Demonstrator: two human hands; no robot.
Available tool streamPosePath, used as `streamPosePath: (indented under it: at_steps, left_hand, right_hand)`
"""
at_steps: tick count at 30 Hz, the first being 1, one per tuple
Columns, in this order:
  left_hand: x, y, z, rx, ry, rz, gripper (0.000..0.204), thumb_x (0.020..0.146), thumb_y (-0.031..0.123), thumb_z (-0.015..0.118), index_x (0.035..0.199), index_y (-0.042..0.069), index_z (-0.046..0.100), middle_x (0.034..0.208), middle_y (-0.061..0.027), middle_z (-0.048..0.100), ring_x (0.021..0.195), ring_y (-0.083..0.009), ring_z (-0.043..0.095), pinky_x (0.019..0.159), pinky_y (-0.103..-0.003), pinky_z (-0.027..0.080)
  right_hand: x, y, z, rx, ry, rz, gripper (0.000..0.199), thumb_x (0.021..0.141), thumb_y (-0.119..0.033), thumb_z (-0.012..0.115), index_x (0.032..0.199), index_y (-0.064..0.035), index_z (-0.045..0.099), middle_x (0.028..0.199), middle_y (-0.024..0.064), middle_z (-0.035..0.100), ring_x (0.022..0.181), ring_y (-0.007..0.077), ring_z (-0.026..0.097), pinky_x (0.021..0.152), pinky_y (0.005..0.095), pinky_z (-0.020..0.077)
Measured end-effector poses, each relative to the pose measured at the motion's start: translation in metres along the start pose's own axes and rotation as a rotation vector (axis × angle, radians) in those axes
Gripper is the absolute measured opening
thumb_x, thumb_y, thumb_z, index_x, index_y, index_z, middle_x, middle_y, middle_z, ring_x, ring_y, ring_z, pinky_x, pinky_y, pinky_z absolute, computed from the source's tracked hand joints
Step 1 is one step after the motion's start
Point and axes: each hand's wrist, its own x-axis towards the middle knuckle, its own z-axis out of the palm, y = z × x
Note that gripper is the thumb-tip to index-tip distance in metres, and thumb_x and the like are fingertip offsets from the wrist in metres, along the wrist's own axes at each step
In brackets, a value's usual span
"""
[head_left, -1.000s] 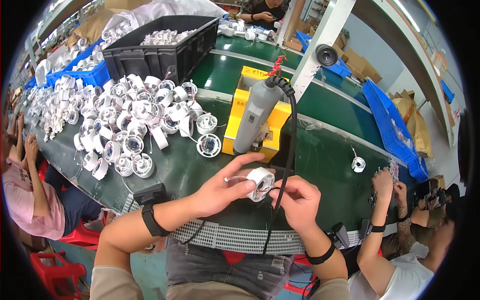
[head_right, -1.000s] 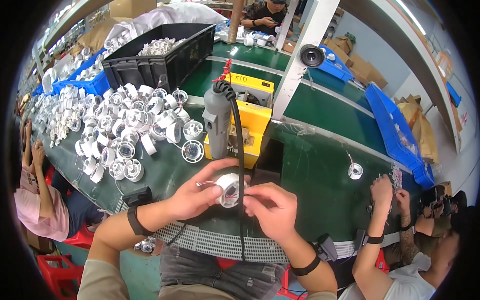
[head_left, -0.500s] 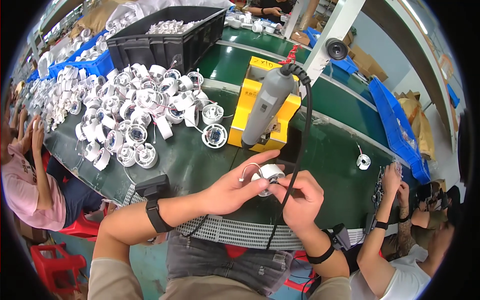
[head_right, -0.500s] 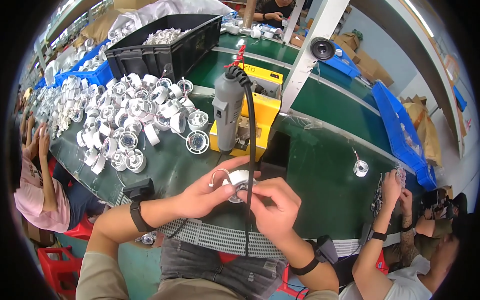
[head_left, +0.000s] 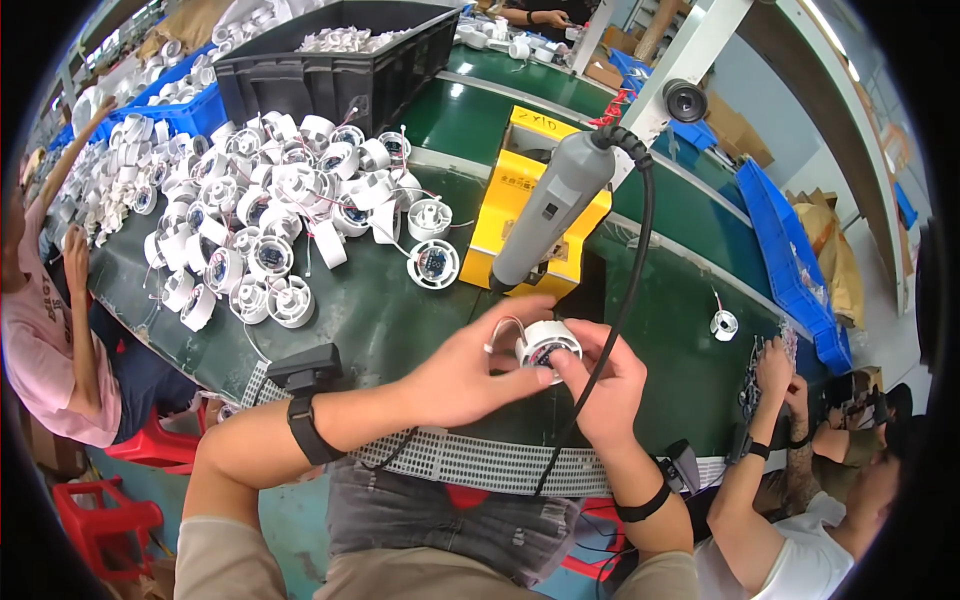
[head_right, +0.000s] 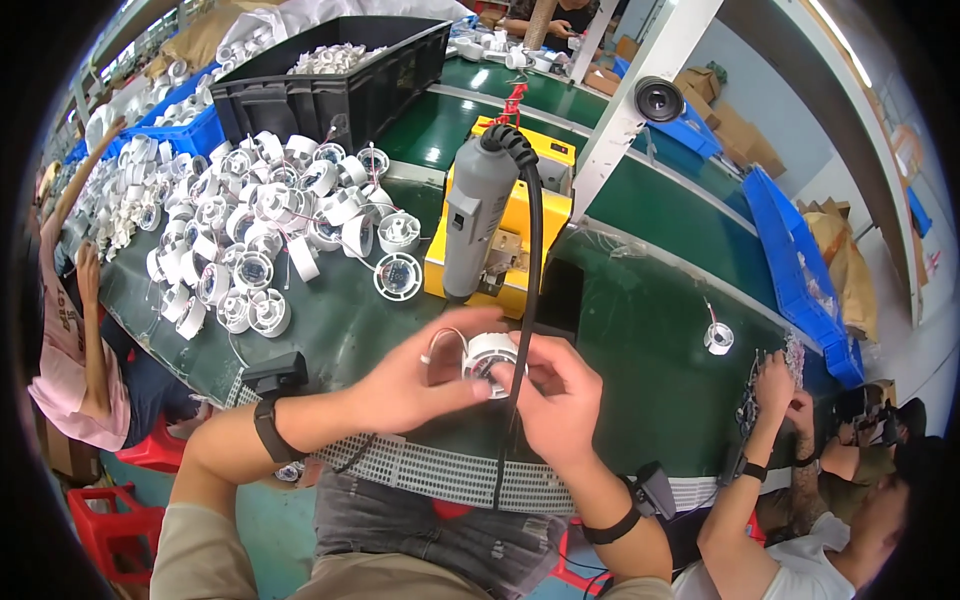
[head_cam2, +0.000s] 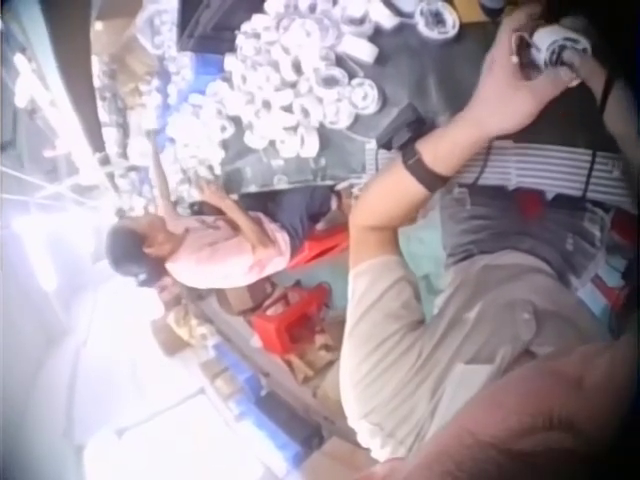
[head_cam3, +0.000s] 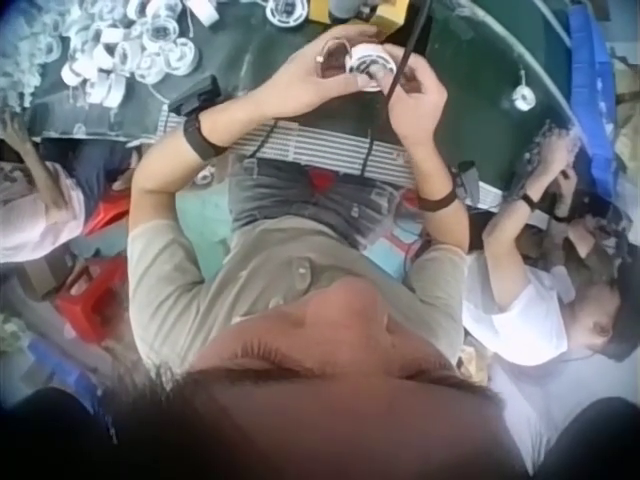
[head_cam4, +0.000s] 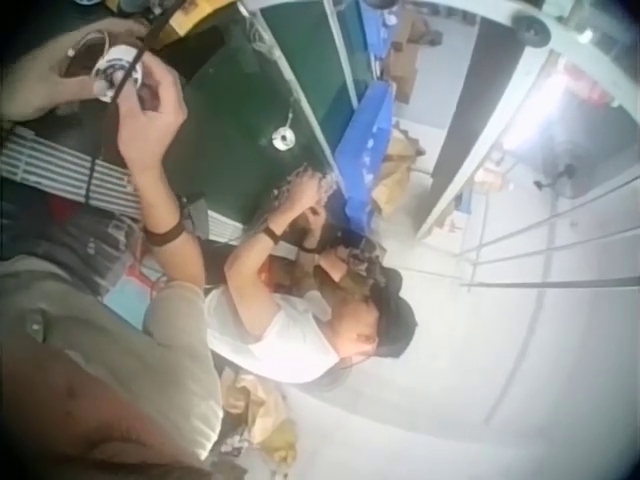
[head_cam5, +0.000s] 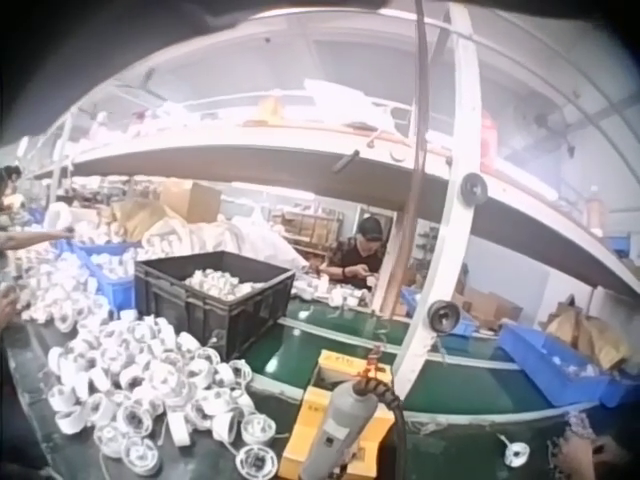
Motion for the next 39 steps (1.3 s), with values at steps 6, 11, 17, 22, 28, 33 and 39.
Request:
streamPosePath:
  at_steps: [6, 11, 17, 22, 28, 33, 39]
  left_hand:
    - [0.001, 0.013, -0.004, 0.379, 0.182, 0.057, 0.045, 0.082, 0.010, 0.069, 0.125, 0.002, 0.055, 0.101, -0.0123, 0.067, 0.072, -0.0125, 0.062, 0.069, -0.028, 0.054]
    - [0.007, 0.006, -0.010, 0.344, 0.236, -0.062, 0.038, 0.081, 0.009, 0.065, 0.117, 0.001, 0.062, 0.094, -0.0140, 0.069, 0.071, -0.0143, 0.066, 0.068, -0.029, 0.054]
    - [0.009, 0.002, -0.018, 0.274, 0.207, -0.256, 0.039, 0.081, 0.008, 0.061, 0.119, -0.001, 0.062, 0.095, -0.0150, 0.070, 0.076, -0.0172, 0.070, 0.070, -0.030, 0.056]
    - [0.016, 0.005, -0.018, 0.151, 0.220, -0.432, 0.035, 0.087, 0.005, 0.061, 0.120, -0.004, 0.058, 0.102, -0.0137, 0.065, 0.086, -0.0174, 0.067, 0.069, -0.027, 0.059]
    - [0.016, 0.010, -0.021, 0.208, 0.242, -0.485, 0.032, 0.088, 0.008, 0.060, 0.119, -0.003, 0.059, 0.101, -0.0146, 0.066, 0.082, -0.0174, 0.068, 0.069, -0.027, 0.059]
    - [0.016, 0.013, -0.021, 0.224, 0.229, -0.489, 0.032, 0.088, 0.008, 0.060, 0.118, -0.003, 0.059, 0.102, -0.0153, 0.067, 0.083, -0.0175, 0.069, 0.069, -0.028, 0.060]
    - [0.018, 0.011, -0.022, 0.224, 0.235, -0.495, 0.031, 0.089, 0.008, 0.059, 0.118, -0.003, 0.060, 0.101, -0.0146, 0.067, 0.082, -0.0172, 0.069, 0.069, -0.027, 0.060]
  right_hand:
    - [0.011, -0.003, -0.003, -0.223, -0.115, -0.059, 0.018, 0.088, 0.000, 0.062, 0.106, 0.0052, 0.064, 0.106, 0.0113, 0.062, 0.096, 0.0177, 0.063, 0.081, 0.0267, 0.0510]
    - [0.043, -0.005, 0.005, -0.237, 0.087, -0.194, 0.048, 0.087, -0.003, 0.065, 0.131, 0.0016, 0.047, 0.116, 0.0117, 0.056, 0.102, 0.0200, 0.058, 0.089, 0.0309, 0.0484]
    - [0.085, -0.022, 0.051, -0.210, -0.103, -0.015, 0.069, 0.083, -0.010, 0.072, 0.141, -0.0004, 0.035, 0.110, 0.0122, 0.061, 0.102, 0.0187, 0.062, 0.093, 0.0359, 0.0484]
    - [0.104, -0.021, 0.058, 0.116, 0.225, -0.490, 0.061, 0.093, -0.013, 0.044, 0.147, -0.0028, 0.018, 0.077, 0.0081, 0.050, 0.054, 0.0161, 0.052, 0.053, 0.0322, 0.0490]
    - [0.127, -0.021, 0.066, 0.159, 0.345, -0.419, 0.048, 0.096, -0.015, 0.043, 0.141, -0.0048, 0.028, 0.068, 0.0071, 0.045, 0.047, 0.0148, 0.046, 0.045, 0.0292, 0.0417]
    - [0.131, -0.017, 0.063, 0.138, 0.390, -0.428, 0.043, 0.097, -0.015, 0.043, 0.137, -0.0031, 0.031, 0.067, 0.0063, 0.045, 0.047, 0.0143, 0.045, 0.044, 0.0289, 0.0409]
    - [0.131, -0.012, 0.064, 0.095, 0.382, -0.437, 0.040, 0.097, -0.015, 0.044, 0.133, -0.0022, 0.032, 0.067, 0.0067, 0.045, 0.047, 0.0145, 0.046, 0.044, 0.0286, 0.0408]
